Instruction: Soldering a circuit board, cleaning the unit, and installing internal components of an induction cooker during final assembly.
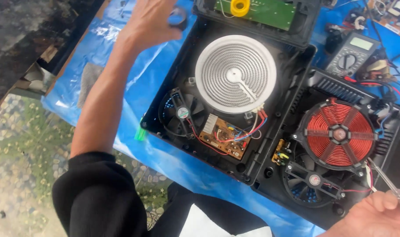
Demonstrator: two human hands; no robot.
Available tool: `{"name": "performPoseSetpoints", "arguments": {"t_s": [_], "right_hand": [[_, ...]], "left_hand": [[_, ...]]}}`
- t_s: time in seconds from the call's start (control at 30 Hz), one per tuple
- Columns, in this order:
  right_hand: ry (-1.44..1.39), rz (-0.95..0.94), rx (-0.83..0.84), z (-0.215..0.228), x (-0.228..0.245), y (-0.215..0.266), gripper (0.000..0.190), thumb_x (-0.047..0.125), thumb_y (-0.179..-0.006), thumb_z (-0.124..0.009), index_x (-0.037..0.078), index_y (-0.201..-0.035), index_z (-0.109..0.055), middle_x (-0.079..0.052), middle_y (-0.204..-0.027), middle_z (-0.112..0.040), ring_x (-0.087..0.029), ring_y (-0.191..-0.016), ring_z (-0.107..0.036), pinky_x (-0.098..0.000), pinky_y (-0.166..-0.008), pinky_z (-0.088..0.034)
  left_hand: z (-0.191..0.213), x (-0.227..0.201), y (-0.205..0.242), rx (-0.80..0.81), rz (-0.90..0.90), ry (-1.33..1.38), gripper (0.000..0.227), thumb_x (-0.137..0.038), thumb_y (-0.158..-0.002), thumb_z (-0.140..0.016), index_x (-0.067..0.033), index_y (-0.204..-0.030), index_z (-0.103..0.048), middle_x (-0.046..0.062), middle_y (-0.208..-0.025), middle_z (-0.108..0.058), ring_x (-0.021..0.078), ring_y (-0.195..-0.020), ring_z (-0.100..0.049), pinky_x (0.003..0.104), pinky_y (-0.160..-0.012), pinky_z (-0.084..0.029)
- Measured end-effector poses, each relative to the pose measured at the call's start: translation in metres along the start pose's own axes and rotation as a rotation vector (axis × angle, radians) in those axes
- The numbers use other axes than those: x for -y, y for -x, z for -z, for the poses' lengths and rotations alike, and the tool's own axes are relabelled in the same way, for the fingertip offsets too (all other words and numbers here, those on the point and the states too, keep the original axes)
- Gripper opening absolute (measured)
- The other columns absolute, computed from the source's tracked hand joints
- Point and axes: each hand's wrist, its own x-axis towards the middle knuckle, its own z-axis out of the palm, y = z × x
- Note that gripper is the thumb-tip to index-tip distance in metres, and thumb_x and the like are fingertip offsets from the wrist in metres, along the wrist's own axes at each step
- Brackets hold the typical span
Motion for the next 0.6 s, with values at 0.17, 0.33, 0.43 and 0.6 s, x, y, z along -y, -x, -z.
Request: {"name": "performPoseSetpoints", "arguments": {"t_s": [0.17, 0.33, 0.43, 0.6], "right_hand": [[0.071, 0.017, 0.027, -0.002, 0.006, 0.008, 0.040, 0.046, -0.088, -0.068, 0.017, -0.115, -0.069, 0.006, -0.111, -0.065, -0.001, -0.074, -0.054, -0.0102, -0.064, -0.042], [0.125, 0.027, 0.066, -0.002, 0.008, 0.009, 0.044, 0.050, -0.086, -0.068, 0.017, -0.116, -0.068, 0.008, -0.110, -0.062, 0.000, -0.076, -0.052, -0.0092, -0.064, -0.040], [0.163, 0.032, 0.083, -0.001, 0.010, 0.011, 0.048, 0.052, -0.085, -0.068, 0.018, -0.118, -0.067, 0.009, -0.109, -0.059, 0.001, -0.077, -0.051, -0.0085, -0.064, -0.038], [0.147, 0.034, 0.033, 0.000, 0.012, 0.012, 0.051, 0.051, -0.082, -0.068, 0.015, -0.117, -0.069, 0.008, -0.106, -0.060, 0.001, -0.076, -0.051, -0.0092, -0.063, -0.038]], "left_hand": [[0.022, -0.001, 0.092, 0.447, 0.422, -0.035, 0.062, -0.025, -0.077, -0.085, -0.0027, -0.128, -0.059, 0.021, -0.117, -0.049, 0.0337, -0.100, -0.046, 0.045, -0.076, -0.046], [-0.001, -0.009, 0.146, 0.527, 0.526, 0.029, 0.076, -0.035, -0.074, -0.089, -0.0099, -0.140, -0.059, 0.015, -0.117, -0.051, 0.0291, -0.100, -0.044, 0.045, -0.085, -0.041], [-0.015, -0.012, 0.158, 0.469, 0.502, 0.054, 0.078, -0.035, -0.071, -0.092, -0.0113, -0.138, -0.060, 0.013, -0.116, -0.049, 0.0306, -0.098, -0.043, 0.047, -0.083, -0.038], [-0.023, -0.013, 0.154, 0.518, 0.499, 0.041, 0.078, -0.037, -0.072, -0.092, -0.0145, -0.138, -0.058, 0.013, -0.118, -0.049, 0.0333, -0.102, -0.044, 0.048, -0.083, -0.038]]}}
